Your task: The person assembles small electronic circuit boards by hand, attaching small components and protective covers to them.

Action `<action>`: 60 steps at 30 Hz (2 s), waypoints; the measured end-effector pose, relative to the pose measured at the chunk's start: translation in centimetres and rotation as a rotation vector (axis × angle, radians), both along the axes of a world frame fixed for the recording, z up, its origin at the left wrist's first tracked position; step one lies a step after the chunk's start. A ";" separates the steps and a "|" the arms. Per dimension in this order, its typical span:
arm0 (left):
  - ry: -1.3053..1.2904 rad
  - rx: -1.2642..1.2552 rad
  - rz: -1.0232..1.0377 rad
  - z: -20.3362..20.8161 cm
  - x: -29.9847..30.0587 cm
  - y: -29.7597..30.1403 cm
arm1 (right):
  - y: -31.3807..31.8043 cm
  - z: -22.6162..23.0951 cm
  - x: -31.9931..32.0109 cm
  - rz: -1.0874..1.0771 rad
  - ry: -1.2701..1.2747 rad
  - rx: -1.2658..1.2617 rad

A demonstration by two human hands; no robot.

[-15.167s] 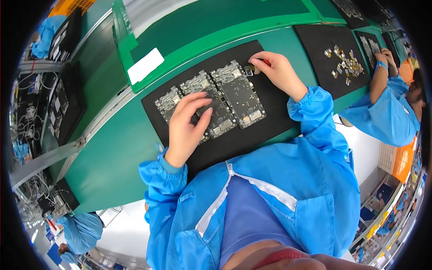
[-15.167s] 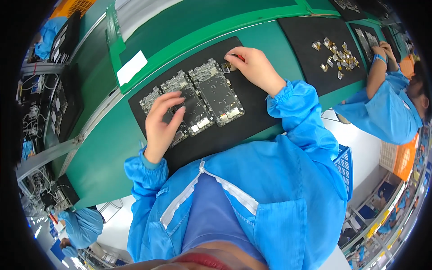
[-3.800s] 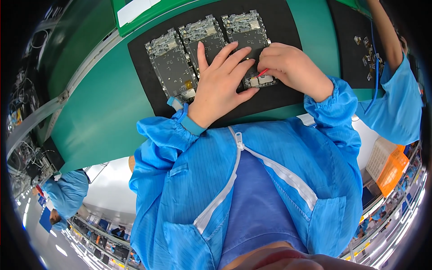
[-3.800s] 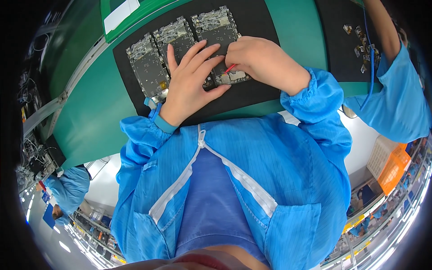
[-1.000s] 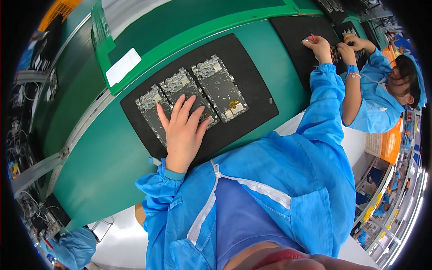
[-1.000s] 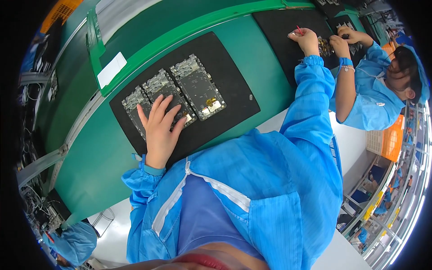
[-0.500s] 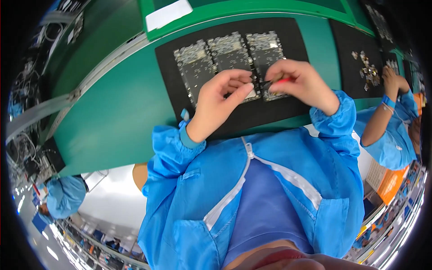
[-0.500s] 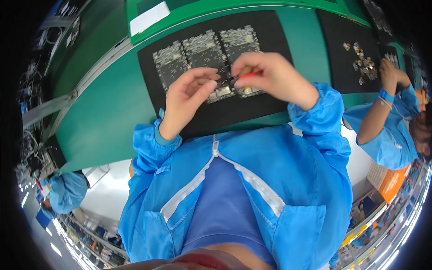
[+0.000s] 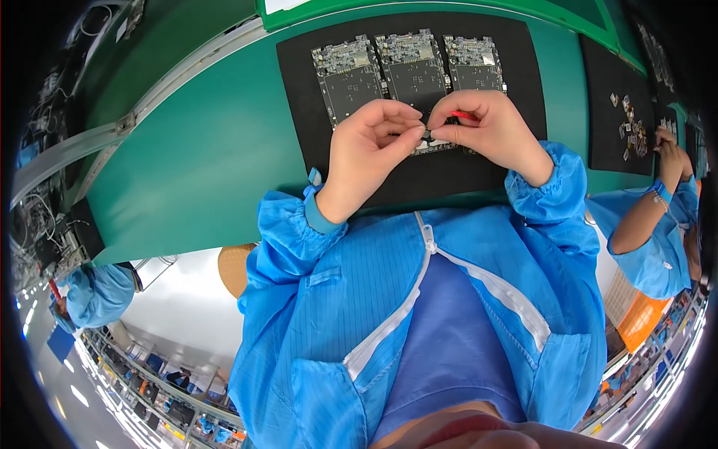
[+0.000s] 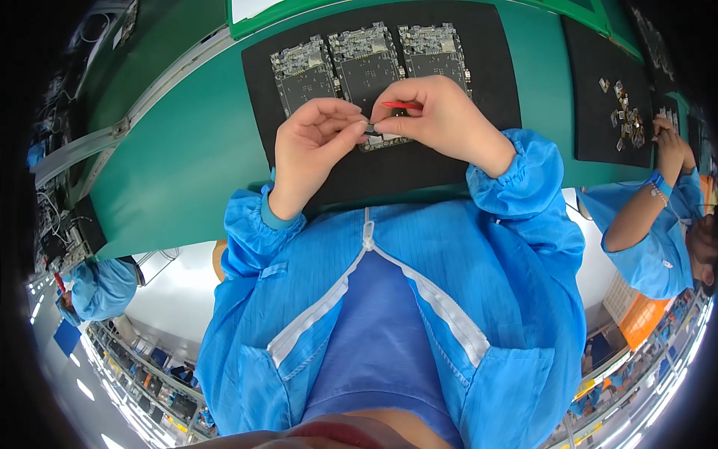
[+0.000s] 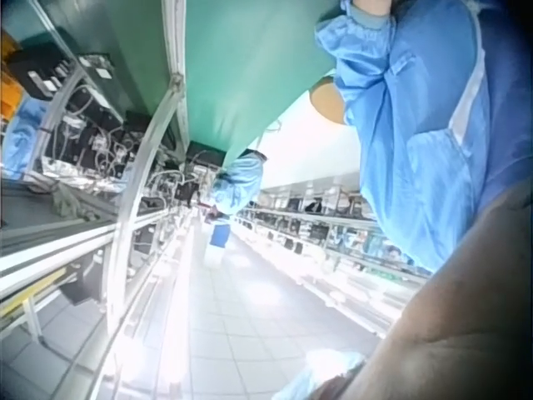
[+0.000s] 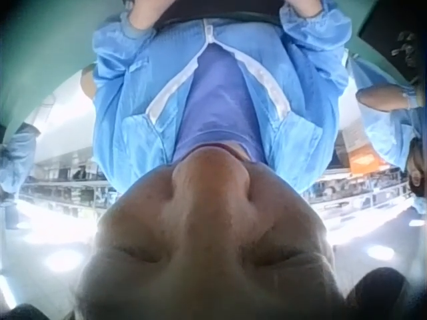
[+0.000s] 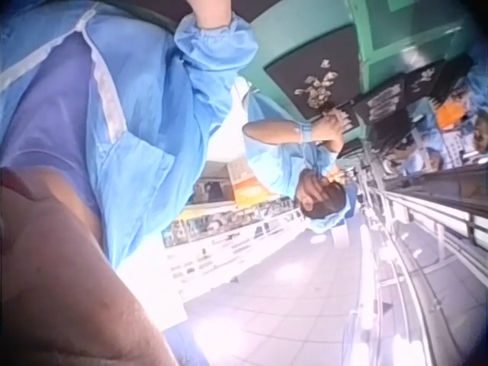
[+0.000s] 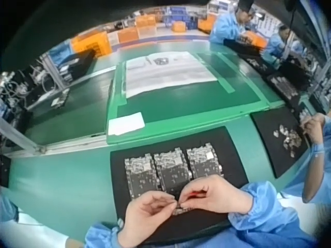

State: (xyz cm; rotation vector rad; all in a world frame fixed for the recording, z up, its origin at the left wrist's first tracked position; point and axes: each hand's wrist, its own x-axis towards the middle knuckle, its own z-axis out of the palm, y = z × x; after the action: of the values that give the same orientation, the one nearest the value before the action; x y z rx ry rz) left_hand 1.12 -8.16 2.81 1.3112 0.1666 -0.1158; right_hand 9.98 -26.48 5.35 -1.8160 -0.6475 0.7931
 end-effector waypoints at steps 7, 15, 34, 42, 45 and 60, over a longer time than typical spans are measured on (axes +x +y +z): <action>-0.270 0.605 0.110 -0.5 0.0 0.3 | -0.8 -0.4 1.0 -0.008 -0.107 -0.126; -0.492 1.137 -0.168 -0.9 0.1 0.4 | -0.7 -1.6 1.5 0.102 -0.358 -0.168; 0.060 -0.187 -0.141 0.1 0.9 0.9 | -0.5 -0.9 1.8 0.080 -0.279 0.286; 0.268 -0.588 -0.166 0.7 1.2 1.4 | -0.6 -0.4 1.4 0.097 -0.724 0.309; 0.276 -0.532 -0.165 0.5 1.0 1.4 | -0.4 -1.0 0.9 0.092 -0.751 0.291; -0.007 0.243 0.020 -0.3 0.4 -1.5 | -0.7 -1.2 1.1 0.042 -0.045 -0.010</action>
State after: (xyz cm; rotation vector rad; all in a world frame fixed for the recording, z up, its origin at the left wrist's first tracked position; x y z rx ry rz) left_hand 1.56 -9.62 2.47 1.5515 0.1921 -0.0760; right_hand 11.10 -27.15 4.19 -1.8393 -0.7142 0.7865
